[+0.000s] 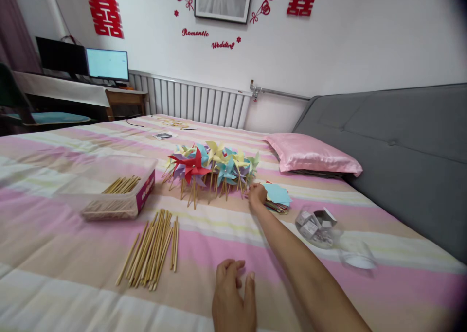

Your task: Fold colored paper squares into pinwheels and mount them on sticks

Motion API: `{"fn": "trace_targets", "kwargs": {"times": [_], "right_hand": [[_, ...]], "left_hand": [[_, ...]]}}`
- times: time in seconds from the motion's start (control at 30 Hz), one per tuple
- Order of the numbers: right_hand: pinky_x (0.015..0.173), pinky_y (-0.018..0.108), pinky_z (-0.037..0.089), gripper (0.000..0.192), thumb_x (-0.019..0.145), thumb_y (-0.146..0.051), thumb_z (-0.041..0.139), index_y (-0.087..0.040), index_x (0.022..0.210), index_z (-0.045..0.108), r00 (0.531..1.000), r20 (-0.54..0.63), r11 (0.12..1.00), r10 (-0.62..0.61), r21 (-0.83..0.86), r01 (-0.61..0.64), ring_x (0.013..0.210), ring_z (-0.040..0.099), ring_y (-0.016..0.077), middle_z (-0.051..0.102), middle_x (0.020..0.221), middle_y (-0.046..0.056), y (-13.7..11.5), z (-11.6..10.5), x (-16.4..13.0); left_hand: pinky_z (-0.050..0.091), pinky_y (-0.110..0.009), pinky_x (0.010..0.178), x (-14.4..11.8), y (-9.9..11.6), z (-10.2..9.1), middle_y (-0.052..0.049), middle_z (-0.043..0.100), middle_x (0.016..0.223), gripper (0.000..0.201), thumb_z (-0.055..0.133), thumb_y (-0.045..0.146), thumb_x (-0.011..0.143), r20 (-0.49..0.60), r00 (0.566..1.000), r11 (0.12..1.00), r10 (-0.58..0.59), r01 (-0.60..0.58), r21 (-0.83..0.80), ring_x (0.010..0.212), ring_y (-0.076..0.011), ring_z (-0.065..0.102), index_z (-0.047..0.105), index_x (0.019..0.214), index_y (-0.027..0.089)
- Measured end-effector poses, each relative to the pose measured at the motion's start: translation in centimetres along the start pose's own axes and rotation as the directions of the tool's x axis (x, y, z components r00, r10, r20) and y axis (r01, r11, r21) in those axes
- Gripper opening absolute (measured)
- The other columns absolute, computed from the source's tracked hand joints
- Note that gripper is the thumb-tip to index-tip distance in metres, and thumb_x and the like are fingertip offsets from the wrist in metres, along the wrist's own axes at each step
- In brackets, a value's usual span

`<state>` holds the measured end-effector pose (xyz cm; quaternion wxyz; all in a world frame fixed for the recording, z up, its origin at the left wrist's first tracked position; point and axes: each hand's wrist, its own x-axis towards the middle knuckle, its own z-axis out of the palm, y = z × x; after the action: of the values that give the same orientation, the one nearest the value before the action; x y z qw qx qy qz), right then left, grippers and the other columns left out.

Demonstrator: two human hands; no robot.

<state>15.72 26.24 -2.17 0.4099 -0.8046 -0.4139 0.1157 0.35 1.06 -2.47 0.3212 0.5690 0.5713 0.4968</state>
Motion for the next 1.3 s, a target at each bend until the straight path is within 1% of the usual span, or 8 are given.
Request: {"fn": "trace_targets", "kwargs": {"times": [0.3,0.53,0.67,0.87,0.97,1.03,1.13,1.3], "right_hand": [[0.083,0.04,0.051,0.029,0.09,-0.032,0.053,-0.019,0.116,0.055,0.99,0.028,0.99,0.138,-0.01,-0.137,0.098,0.059,0.0194,0.056,0.119,0.008,-0.4,0.9,0.3],[0.082,0.04,0.051,0.031,0.089,-0.032,0.053,-0.017,0.116,0.054,0.982,0.014,0.981,0.188,-0.052,-0.187,0.098,0.059,0.0199,0.056,0.118,0.008,-0.6,1.2,-0.1],[0.082,0.04,0.051,0.03,0.089,-0.032,0.053,-0.018,0.116,0.054,0.985,-0.01,0.981,0.172,-0.091,-0.172,0.098,0.059,0.0197,0.056,0.118,0.008,-1.0,0.8,-0.5],[0.082,0.04,0.051,0.03,0.089,-0.032,0.053,-0.017,0.115,0.054,0.998,-0.035,0.989,0.058,-0.134,-0.063,0.098,0.059,0.0195,0.056,0.118,0.008,-1.6,0.0,-2.0],[0.081,0.038,0.051,0.029,0.089,-0.03,0.053,-0.017,0.115,0.055,0.999,-0.036,0.989,-0.002,-0.151,-0.003,0.094,0.061,0.0188,0.06,0.111,0.009,-1.9,-0.9,-3.4],[0.08,0.032,0.048,0.033,0.088,-0.022,0.053,-0.017,0.121,0.053,0.998,-0.045,0.987,-0.052,-0.155,0.044,0.092,0.063,0.0203,0.066,0.103,0.01,-1.9,-2.1,-4.4],[0.082,0.027,0.044,0.039,0.089,-0.018,0.045,-0.02,0.128,0.047,0.989,-0.084,0.982,-0.12,-0.157,0.106,0.099,0.062,0.0206,0.067,0.109,0.009,-1.8,-4.5,-5.5],[0.082,0.025,0.043,0.03,0.09,-0.024,0.042,-0.024,0.116,0.055,0.98,-0.105,0.967,-0.172,-0.207,0.148,0.102,0.061,0.0179,0.067,0.113,0.004,-0.4,-8.7,-4.6]], "left_hand": [[0.047,-0.038,0.078,0.0,-0.1,0.1,-0.012,0.058,0.102,0.029,0.047,0.035,0.079,-0.008,1.0,1.0,-0.008,0.008,0.017,0.072,-0.0192,0.058,0.066,0.091,0.016],[0.047,-0.039,0.077,0.1,-0.1,0.1,-0.012,0.058,0.101,0.03,0.047,0.035,0.079,0.002,1.0,1.0,-0.014,0.014,0.023,0.069,-0.0187,0.057,0.066,0.091,0.016],[0.048,-0.038,0.075,0.0,-0.2,0.1,-0.012,0.058,0.1,0.029,0.047,0.034,0.079,-0.01,1.0,1.0,-0.004,0.004,0.022,0.07,-0.0192,0.058,0.066,0.091,0.016],[0.047,-0.037,0.072,0.0,-0.2,0.2,-0.011,0.058,0.1,0.028,0.048,0.035,0.079,-0.017,1.0,1.0,0.001,-0.001,0.009,0.068,-0.0185,0.057,0.066,0.091,0.017],[0.047,-0.037,0.07,0.0,-0.1,0.1,-0.011,0.058,0.098,0.028,0.048,0.035,0.08,-0.011,1.0,1.0,0.012,-0.012,0.002,0.067,-0.0181,0.056,0.065,0.091,0.016],[0.047,-0.037,0.069,0.0,0.0,0.0,-0.011,0.058,0.097,0.028,0.047,0.034,0.08,-0.004,1.0,1.0,0.021,-0.021,-0.004,0.067,-0.018,0.055,0.065,0.091,0.016],[0.047,-0.037,0.069,0.1,0.0,-0.2,-0.011,0.058,0.097,0.029,0.048,0.036,0.08,0.008,1.0,0.999,0.03,-0.029,-0.027,0.067,-0.0179,0.055,0.065,0.091,0.015],[0.047,-0.037,0.069,0.2,0.2,-0.4,-0.011,0.058,0.096,0.031,0.049,0.039,0.079,0.008,1.0,0.999,0.018,-0.018,-0.038,0.067,-0.0186,0.055,0.065,0.091,0.015]]}}
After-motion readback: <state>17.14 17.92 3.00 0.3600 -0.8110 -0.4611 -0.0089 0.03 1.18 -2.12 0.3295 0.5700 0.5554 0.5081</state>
